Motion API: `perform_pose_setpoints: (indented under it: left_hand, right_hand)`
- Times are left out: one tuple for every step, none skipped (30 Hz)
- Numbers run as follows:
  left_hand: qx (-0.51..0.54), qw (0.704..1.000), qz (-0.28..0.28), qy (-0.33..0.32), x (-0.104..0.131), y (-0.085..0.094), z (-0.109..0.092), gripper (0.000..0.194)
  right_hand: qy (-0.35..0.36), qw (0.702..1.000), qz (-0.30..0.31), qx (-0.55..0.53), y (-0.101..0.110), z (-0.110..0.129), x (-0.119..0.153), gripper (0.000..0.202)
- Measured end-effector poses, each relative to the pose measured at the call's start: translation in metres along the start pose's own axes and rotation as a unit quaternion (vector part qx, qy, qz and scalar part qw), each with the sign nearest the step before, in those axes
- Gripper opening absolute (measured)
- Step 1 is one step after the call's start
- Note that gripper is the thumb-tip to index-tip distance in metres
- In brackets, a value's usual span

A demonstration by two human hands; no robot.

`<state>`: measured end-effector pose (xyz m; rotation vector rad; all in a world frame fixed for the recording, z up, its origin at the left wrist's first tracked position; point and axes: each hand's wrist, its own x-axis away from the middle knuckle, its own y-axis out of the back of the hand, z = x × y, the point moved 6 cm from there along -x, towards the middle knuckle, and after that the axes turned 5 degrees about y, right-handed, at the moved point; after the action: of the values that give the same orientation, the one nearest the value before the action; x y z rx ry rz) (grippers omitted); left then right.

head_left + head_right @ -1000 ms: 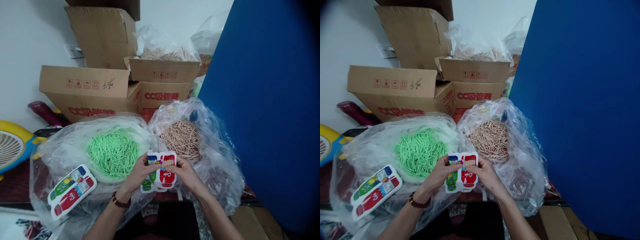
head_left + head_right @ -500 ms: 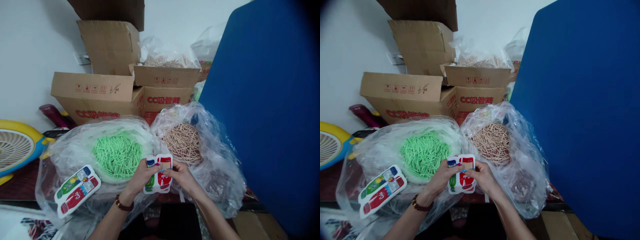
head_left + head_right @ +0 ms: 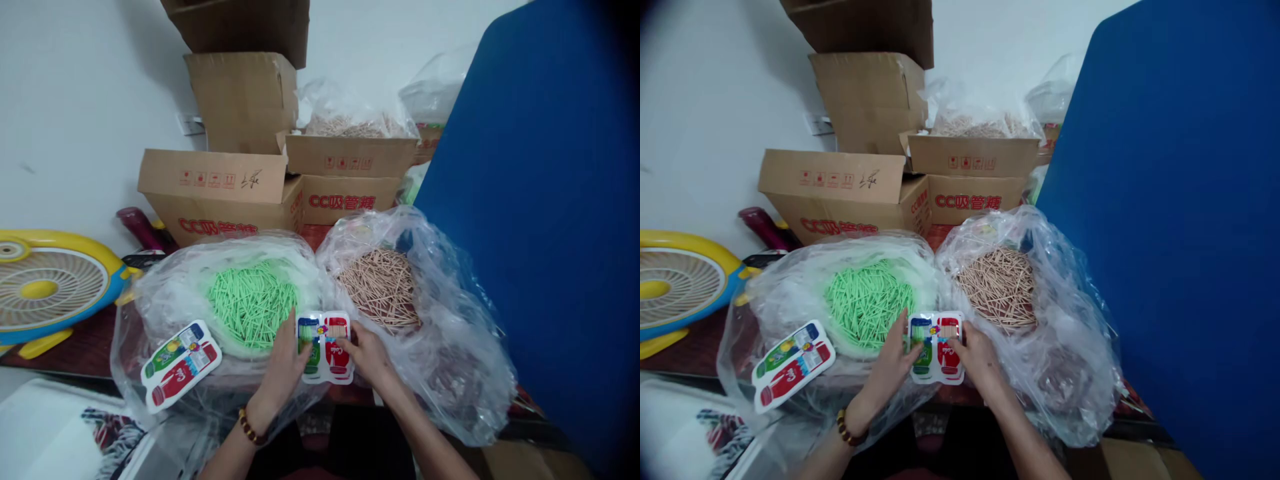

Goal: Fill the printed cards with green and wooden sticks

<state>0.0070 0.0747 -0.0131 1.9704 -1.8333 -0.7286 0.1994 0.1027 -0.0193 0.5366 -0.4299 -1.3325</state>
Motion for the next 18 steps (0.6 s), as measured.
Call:
perform_pose_setpoints:
  left_hand:
    - [-0.051, 0.999, -0.007, -0.016, -0.002, -0.003, 0.0, 0.062]
    - [-0.091, 0.996, -0.006, -0.024, -0.003, -0.006, 0.0, 0.063]
    - [-0.119, 0.992, -0.002, -0.028, -0.003, -0.01, 0.001, 0.063]
    - [-0.135, 0.99, 0.001, -0.029, -0.001, -0.014, 0.002, 0.064]
    - [-0.14, 0.99, 0.001, -0.029, 0.002, -0.015, 0.003, 0.065]
    - [-0.138, 0.99, -0.004, -0.029, 0.006, -0.014, 0.003, 0.066]
    - [-0.132, 0.991, -0.012, -0.03, 0.01, -0.011, 0.004, 0.066]
    - [-0.125, 0.991, -0.022, -0.029, 0.014, -0.005, 0.006, 0.066]
    - [-0.121, 0.992, -0.039, -0.026, 0.017, 0.006, 0.01, 0.064]
    - [-0.122, 0.99, -0.06, -0.02, 0.02, 0.02, 0.015, 0.061]
    - [-0.132, 0.988, -0.086, -0.008, 0.022, 0.038, 0.023, 0.057]
    - [-0.15, 0.981, -0.127, 0.005, 0.024, 0.061, 0.033, 0.053]
    - [-0.178, 0.971, -0.159, 0.024, 0.026, 0.085, 0.044, 0.049]
    - [-0.212, 0.957, -0.193, 0.043, 0.027, 0.11, 0.057, 0.045]
    - [-0.252, 0.94, -0.222, 0.063, 0.029, 0.135, 0.07, 0.043]
    - [-0.298, 0.92, -0.237, 0.09, 0.029, 0.157, 0.085, 0.04]
    - [-0.344, 0.901, -0.233, 0.124, 0.03, 0.175, 0.099, 0.038]
    - [-0.384, 0.885, -0.216, 0.153, 0.03, 0.189, 0.113, 0.038]
  right_hand:
    - [0.001, 0.998, -0.016, 0.068, 0.004, 0.003, -0.002, 0.035]
    - [0.007, 0.991, -0.034, 0.129, 0.007, 0.007, -0.002, 0.04]
    - [0.017, 0.983, -0.049, 0.177, 0.01, 0.012, 0.0, 0.043]
    - [0.03, 0.975, -0.056, 0.211, 0.01, 0.016, 0.003, 0.045]
    - [0.045, 0.971, -0.053, 0.23, 0.009, 0.019, 0.007, 0.045]
    - [0.058, 0.969, -0.042, 0.237, 0.006, 0.021, 0.01, 0.044]
    - [0.07, 0.969, -0.029, 0.237, 0.002, 0.023, 0.014, 0.041]
    - [0.08, 0.97, -0.018, 0.231, -0.002, 0.025, 0.016, 0.038]
    - [0.091, 0.971, -0.01, 0.221, -0.005, 0.028, 0.017, 0.036]
    - [0.102, 0.972, -0.007, 0.211, -0.008, 0.032, 0.016, 0.033]
    - [0.115, 0.972, -0.004, 0.203, -0.011, 0.038, 0.013, 0.031]
    - [0.13, 0.972, 0.002, 0.198, -0.016, 0.046, 0.009, 0.029]
    - [0.147, 0.969, 0.013, 0.196, -0.022, 0.057, 0.002, 0.027]
    - [0.167, 0.965, 0.027, 0.202, -0.029, 0.069, -0.006, 0.026]
    - [0.189, 0.958, 0.045, 0.213, -0.038, 0.084, -0.015, 0.025]
    - [0.213, 0.948, 0.061, 0.227, -0.048, 0.099, -0.025, 0.025]
    - [0.238, 0.936, 0.079, 0.246, -0.059, 0.113, -0.036, 0.025]
    - [0.255, 0.923, 0.102, 0.269, -0.071, 0.125, -0.047, 0.026]
